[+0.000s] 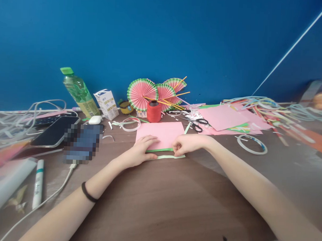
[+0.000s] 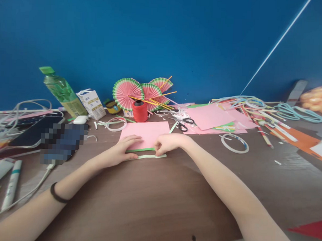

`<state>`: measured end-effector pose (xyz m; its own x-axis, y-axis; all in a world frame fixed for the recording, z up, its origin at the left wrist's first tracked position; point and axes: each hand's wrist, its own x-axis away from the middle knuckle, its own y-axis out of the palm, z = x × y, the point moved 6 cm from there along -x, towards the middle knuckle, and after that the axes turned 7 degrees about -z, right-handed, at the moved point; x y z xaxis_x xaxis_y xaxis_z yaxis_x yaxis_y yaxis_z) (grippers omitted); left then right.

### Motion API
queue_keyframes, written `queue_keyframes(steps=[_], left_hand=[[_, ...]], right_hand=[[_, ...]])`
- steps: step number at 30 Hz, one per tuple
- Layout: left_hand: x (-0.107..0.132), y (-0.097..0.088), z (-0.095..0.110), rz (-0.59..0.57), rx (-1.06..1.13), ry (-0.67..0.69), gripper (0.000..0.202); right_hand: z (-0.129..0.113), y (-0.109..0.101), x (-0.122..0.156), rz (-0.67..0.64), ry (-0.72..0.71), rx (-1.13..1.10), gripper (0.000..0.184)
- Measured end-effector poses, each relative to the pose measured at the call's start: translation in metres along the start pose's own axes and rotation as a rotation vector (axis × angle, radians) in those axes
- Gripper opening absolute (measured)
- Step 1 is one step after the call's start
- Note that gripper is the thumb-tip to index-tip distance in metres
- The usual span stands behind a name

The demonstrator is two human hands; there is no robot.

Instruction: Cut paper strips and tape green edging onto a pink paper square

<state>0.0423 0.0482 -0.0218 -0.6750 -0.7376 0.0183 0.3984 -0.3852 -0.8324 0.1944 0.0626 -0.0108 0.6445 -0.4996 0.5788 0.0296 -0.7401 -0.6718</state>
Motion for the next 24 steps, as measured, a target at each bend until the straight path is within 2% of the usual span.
queue_keyframes(steps=[24], left_hand=[[-0.0008,-0.0018,0.001,0.008,0.026,-0.019,0.049]], right_hand=[[0.0035,-0.0004,-0.0012,-0.007,-0.005,-0.006,0.012]])
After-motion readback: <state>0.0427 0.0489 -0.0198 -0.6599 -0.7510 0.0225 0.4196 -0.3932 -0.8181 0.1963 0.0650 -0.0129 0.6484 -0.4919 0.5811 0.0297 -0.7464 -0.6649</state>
